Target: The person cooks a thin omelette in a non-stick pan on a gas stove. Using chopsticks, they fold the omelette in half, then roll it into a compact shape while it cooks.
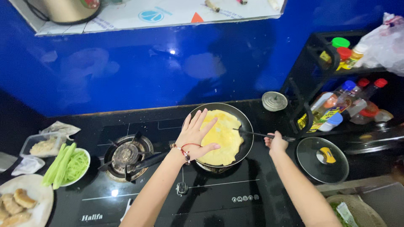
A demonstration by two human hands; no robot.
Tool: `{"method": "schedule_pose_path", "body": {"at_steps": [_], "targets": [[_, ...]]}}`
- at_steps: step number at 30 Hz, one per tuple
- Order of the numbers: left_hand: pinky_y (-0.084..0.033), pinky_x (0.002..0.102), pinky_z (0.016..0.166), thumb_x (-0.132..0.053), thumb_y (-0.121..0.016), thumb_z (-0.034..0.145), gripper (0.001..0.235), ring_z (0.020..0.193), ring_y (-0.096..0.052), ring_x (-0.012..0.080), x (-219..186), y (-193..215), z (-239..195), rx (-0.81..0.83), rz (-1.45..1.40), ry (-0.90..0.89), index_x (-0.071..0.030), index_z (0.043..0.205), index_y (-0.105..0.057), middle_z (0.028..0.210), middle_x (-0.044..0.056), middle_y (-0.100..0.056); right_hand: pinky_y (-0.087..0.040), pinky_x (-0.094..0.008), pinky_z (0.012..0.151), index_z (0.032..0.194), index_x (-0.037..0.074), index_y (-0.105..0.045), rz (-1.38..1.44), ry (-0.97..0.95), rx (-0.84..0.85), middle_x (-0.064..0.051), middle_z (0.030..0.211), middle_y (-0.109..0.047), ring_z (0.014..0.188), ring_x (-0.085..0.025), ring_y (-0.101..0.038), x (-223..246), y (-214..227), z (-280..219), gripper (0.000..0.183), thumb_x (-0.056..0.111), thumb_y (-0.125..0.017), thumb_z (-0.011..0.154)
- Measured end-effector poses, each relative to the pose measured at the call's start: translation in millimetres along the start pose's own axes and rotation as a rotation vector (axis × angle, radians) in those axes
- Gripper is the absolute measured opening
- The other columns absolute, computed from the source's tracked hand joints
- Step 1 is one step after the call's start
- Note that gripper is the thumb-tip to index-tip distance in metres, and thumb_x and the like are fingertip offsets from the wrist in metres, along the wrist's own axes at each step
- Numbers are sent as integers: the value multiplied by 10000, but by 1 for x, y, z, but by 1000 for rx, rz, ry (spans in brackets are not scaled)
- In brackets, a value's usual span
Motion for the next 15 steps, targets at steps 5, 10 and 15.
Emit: {"method": "schedule_pose_path", "body": {"at_steps": [5, 10, 15], "targets": [[-92, 539, 1254, -681, -613, 859, 896, 1561, -177, 403, 6, 8, -17, -11, -10, 42, -202, 1585, -399, 1683, 239, -207, -466, -262, 445, 930, -7, -675, 27, 85, -13, -123, 692, -680, 503, -158, -599, 16, 11, 12, 439, 374, -518, 1081], [-94, 539, 1244, -683, -614, 865, 884, 1550, -164, 409, 8, 14, -34, 6, 3, 105, -197, 1574, -406, 1669, 244, -198, -510, -266, 482, 965, 6, -662, -15, 112, 103, -130, 725, -684, 544, -157, -618, 18, 10, 7, 405, 361, -507, 1086], [-72, 531, 1260, -668, -609, 868, 887, 1570, -130, 401, 0, 17, -39, 50, -13, 139, -212, 1593, -377, 1686, 231, -153, -561, -292, 509, 988, 41, -628, -129, 182, 320, -135, 747, -678, 580, -158, -659, 15, -11, -13, 283, 301, -553, 1069]]}}
Point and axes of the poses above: each hand's wrist, its own z-axis towards the middle knuckle, its own y-axis out of the back of the hand, x = y × z, the point moved 4 cm from there along z, towards the middle knuckle
